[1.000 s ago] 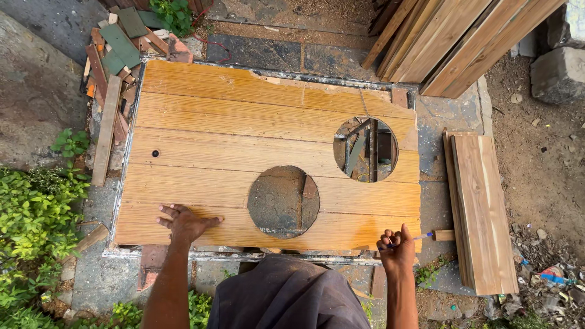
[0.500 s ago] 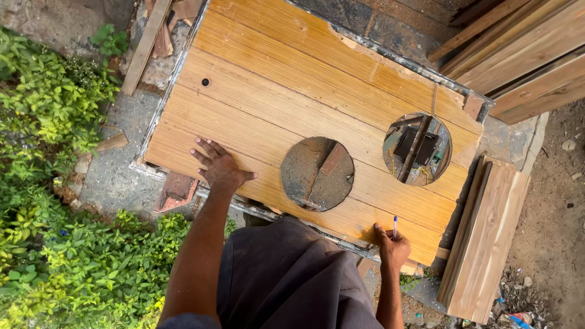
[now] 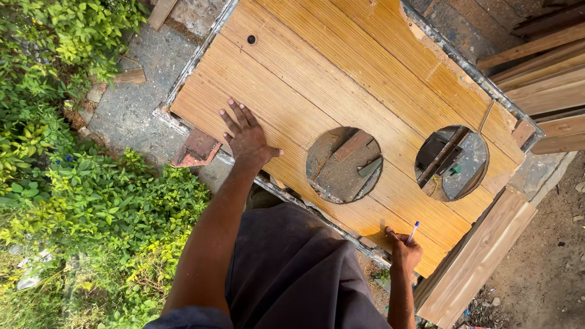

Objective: The person marks a large wooden board with a pen, tracing around circular cutouts and making additional marks on the surface. They then pick up a separate wooden plank and place it on the board.

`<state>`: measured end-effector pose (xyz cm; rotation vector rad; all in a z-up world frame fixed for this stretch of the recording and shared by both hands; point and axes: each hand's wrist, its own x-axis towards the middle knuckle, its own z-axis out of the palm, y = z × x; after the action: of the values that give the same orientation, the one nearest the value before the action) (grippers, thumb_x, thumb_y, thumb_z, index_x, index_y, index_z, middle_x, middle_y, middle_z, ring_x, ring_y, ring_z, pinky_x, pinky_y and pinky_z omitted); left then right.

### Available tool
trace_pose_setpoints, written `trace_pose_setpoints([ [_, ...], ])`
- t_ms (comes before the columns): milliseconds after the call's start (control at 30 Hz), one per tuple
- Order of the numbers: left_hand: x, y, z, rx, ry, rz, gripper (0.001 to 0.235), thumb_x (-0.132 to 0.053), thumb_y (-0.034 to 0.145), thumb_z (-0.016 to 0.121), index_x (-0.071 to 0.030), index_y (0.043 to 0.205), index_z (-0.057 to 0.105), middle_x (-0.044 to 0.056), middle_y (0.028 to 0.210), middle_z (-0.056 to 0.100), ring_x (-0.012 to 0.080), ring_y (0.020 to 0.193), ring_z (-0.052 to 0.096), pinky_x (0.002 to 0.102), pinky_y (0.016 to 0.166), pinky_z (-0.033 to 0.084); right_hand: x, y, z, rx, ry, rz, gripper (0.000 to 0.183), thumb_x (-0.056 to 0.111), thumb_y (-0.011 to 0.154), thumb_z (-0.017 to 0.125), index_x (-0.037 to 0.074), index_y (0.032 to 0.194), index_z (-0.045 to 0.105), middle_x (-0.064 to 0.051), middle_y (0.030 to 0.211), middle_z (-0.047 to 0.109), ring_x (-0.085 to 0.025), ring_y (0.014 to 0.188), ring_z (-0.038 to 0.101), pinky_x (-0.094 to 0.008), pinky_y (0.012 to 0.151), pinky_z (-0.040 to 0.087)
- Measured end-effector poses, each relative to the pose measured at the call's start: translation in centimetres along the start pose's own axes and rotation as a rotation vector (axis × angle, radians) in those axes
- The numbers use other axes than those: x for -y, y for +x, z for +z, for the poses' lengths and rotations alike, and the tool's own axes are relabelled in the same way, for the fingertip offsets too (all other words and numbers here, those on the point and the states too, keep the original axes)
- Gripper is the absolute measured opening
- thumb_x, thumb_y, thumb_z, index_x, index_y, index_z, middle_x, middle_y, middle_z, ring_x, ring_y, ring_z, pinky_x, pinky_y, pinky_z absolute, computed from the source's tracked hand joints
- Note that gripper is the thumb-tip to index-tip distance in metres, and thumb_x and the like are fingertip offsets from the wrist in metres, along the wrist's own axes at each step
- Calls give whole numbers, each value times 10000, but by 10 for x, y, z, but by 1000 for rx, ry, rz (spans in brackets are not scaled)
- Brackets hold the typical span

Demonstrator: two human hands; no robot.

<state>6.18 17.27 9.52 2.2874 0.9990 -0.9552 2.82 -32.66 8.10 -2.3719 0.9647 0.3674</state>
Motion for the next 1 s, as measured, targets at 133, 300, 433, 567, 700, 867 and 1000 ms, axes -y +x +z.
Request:
trace_pose_setpoints([
  [133, 0, 2, -5, 12, 3, -1, 1626, -624, 600, 942, 63, 1584, -155, 279, 1635, -286, 539, 1510, -170, 654, 1200, 273, -9, 6, 3, 4, -40, -44, 434, 345, 727, 960, 22, 700, 672, -4, 619, 552, -122, 554, 438, -311, 536, 359],
  [300, -2, -3, -7, 35, 12, 3, 1618, -622, 607, 941, 76, 1582, -146, 292, 1631, -294, 551, 1502, -176, 665, 1186, 276, -13, 14, -1, 9, 9, -40, 406, 330, 699, 965, 38, 691, 682, 10, 637, 572, -120, 582, 464, -300, 558, 377],
  [433, -4, 1, -13, 42, 28, 10, 1593, -636, 613, 931, 86, 1579, -109, 315, 1633, -271, 568, 1501, -171, 675, 1169, 309, -12, 11, 4, 9, 8, -11, 401, 322, 671, 979, 41, 694, 695, 4, 650, 584, -133, 596, 482, -305, 571, 386],
  [567, -7, 0, -13, 75, 59, -2, 1584, -637, 618, 933, 105, 1570, -93, 345, 1630, -270, 586, 1492, -168, 684, 1147, 329, -8, 11, -1, 3, 38, 16, 412, 317, 632, 983, 40, 694, 684, -12, 639, 603, -144, 579, 496, -321, 554, 400],
  [700, -11, -2, -18, 44, 67, 9, 1598, -635, 609, 931, 108, 1579, -98, 313, 1651, -235, 565, 1512, -137, 670, 1146, 357, 0, 9, 1, -20, 40, 73, 426, 312, 608, 992, 37, 688, 678, -31, 624, 601, -157, 570, 500, -341, 541, 404],
  [867, -13, 1, -12, 34, 149, -1, 1631, -729, 585, 887, 119, 1577, -92, 338, 1660, -200, 586, 1513, -127, 657, 1115, 420, 9, -2, 0, -43, 47, 124, 425, 316, 596, 991, 25, 689, 696, -65, 621, 639, -182, 567, 556, -349, 551, 440],
  [1000, -10, 13, -1, 62, 206, -39, 1660, -758, 579, 883, 122, 1571, -114, 357, 1652, -208, 600, 1498, -138, 652, 1104, 433, 10, -7, -4, -69, 98, 118, 411, 313, 578, 993, 40, 703, 712, -73, 634, 671, -187, 576, 587, -342, 569, 467],
])
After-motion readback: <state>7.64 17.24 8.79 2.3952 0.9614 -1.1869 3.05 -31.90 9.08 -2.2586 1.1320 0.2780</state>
